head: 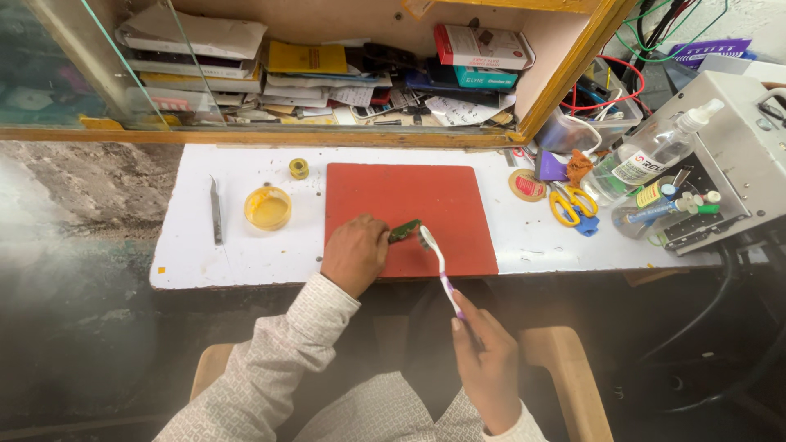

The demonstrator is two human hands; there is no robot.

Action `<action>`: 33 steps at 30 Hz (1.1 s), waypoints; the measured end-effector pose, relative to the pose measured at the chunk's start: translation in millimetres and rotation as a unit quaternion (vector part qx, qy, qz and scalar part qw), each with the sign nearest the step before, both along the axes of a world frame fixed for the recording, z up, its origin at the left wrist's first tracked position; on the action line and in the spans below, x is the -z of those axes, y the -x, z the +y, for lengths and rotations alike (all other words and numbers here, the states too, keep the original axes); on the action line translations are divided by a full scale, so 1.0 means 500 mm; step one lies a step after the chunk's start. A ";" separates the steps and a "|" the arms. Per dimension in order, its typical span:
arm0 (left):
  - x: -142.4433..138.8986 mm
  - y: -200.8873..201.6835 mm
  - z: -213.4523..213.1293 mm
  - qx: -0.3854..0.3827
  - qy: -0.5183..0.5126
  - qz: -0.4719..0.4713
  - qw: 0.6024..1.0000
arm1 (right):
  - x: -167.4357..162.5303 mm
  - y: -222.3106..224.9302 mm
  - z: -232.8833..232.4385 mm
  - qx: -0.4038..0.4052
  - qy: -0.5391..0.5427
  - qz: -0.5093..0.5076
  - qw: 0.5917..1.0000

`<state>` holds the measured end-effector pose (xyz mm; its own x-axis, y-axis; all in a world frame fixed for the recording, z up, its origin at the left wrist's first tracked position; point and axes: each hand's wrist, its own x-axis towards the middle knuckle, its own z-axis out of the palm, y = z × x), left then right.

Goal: The person works on a small green circuit board at a repair bench. They hold the board with tweezers while applying flux or solder with a hand tool, scrub the board with a toothbrush, pick up a soldering iron from a station and solder components on the board, then set the board back on the mat.

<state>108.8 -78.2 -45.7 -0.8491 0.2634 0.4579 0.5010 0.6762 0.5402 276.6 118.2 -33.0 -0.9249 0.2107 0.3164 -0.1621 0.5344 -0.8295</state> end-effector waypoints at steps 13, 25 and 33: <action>-0.025 -0.073 -0.004 0.001 -0.009 0.110 0.994 | -0.016 0.052 -0.049 -0.026 -0.205 0.051 0.977; -0.026 -0.079 -0.010 0.003 0.000 0.120 0.993 | -0.017 0.078 -0.065 -0.012 -0.279 0.062 0.958; -0.019 -0.075 -0.014 0.008 0.002 0.122 0.992 | -0.024 0.046 -0.061 -0.001 -0.260 0.021 0.965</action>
